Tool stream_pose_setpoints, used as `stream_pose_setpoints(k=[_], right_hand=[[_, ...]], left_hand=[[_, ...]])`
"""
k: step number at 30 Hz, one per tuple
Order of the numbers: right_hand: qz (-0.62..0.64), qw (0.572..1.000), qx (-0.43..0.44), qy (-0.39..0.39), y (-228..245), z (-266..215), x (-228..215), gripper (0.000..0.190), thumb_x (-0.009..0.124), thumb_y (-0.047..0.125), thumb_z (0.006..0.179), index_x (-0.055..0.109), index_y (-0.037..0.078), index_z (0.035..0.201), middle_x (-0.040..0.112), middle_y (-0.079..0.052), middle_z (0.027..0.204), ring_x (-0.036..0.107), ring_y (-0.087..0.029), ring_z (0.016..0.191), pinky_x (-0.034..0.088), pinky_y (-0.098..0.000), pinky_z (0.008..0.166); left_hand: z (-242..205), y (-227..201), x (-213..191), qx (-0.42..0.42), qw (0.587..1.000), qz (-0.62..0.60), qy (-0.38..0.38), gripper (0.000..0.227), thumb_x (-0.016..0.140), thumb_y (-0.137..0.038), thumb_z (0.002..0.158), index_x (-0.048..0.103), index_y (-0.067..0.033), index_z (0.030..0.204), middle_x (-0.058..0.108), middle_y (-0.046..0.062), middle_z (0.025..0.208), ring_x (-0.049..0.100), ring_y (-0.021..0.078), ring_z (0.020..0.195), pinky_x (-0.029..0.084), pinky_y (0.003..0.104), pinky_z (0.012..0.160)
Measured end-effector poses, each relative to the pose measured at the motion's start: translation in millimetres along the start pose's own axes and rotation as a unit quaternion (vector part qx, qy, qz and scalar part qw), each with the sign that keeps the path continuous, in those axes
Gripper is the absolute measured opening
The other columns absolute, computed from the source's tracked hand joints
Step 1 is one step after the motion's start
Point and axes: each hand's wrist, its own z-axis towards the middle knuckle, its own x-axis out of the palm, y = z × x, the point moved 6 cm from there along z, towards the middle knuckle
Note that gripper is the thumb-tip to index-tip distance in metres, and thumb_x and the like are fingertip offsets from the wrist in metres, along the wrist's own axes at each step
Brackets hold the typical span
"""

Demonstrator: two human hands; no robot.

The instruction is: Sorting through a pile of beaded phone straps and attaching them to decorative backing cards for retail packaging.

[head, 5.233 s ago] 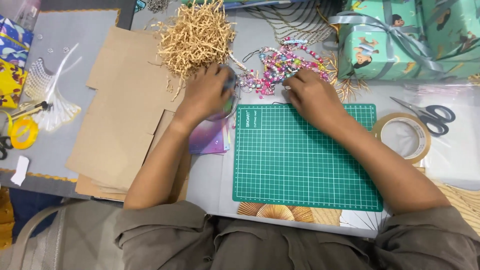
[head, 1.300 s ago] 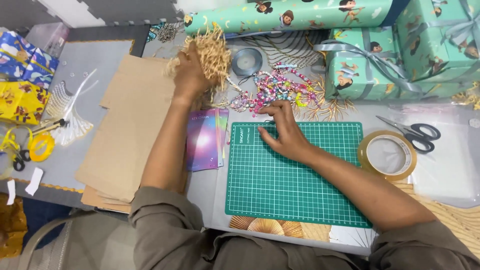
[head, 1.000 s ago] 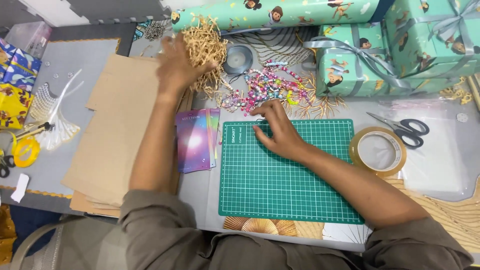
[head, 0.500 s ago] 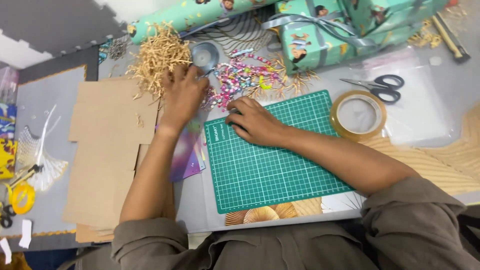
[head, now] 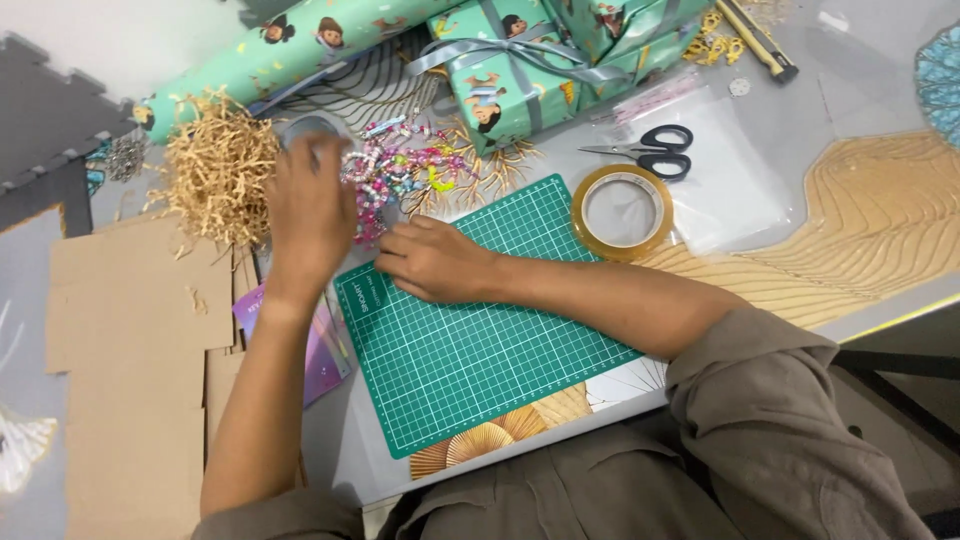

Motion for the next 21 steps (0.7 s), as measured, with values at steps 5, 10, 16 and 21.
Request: stream_pose_setpoints(k=[5,10,16,21], right_hand=[[-0.103,0.993,0.048,0.045,2.5,32.3,-119.5,0.020,0.075,0.010,0.089,0.077,0.014,0.108,0.075,-0.007,0.091,0.072,-0.026,0.086,0.054,-0.0402,0.076],[-0.206,0.922,0.162,0.284,-42.8,-23.1,-211.6,0.032,0.071,-0.008,0.084,0.084,0.007,0.108,0.081,-0.015,0.099,0.076,-0.035,0.091,0.058,-0.0453,0.074],[-0.268,0.841,0.259,0.393,-71.7,-63.1,-215.7,0.040,0.084,0.005,0.083,0.085,0.022,0.119,0.082,-0.005,0.120,0.071,-0.031,0.117,0.055,-0.0417,0.094],[-0.075,0.884,0.397,0.234,-109.7,-63.0,-224.4,0.025,0.075,0.015,0.102,0.077,0.004,0.124,0.077,-0.021,0.109,0.077,-0.044,0.099,0.061,-0.0540,0.086]], left_hand=[[-38.4,-13.7,25.8,-0.078,0.970,-0.122,0.197,0.049,0.077,-0.024,0.100,0.058,-0.0084,0.143,0.057,0.024,0.124,0.067,0.0526,0.111,0.058,0.060,0.077],[-50.0,-24.2,25.2,-0.091,0.959,-0.187,0.194,0.046,0.079,-0.035,0.102,0.062,-0.0069,0.134,0.053,0.021,0.124,0.067,0.0546,0.113,0.061,0.060,0.080],[-62.5,-53.6,29.5,-0.029,0.996,-0.052,0.068,0.040,0.082,-0.019,0.095,0.068,-0.0091,0.131,0.055,0.018,0.121,0.066,0.0468,0.107,0.058,0.054,0.073],[-87.3,-110.3,39.1,0.138,0.956,-0.204,0.157,0.076,0.055,-0.063,0.105,0.044,-0.0171,0.165,0.037,0.022,0.166,0.035,0.0490,0.153,0.026,0.071,0.126]])
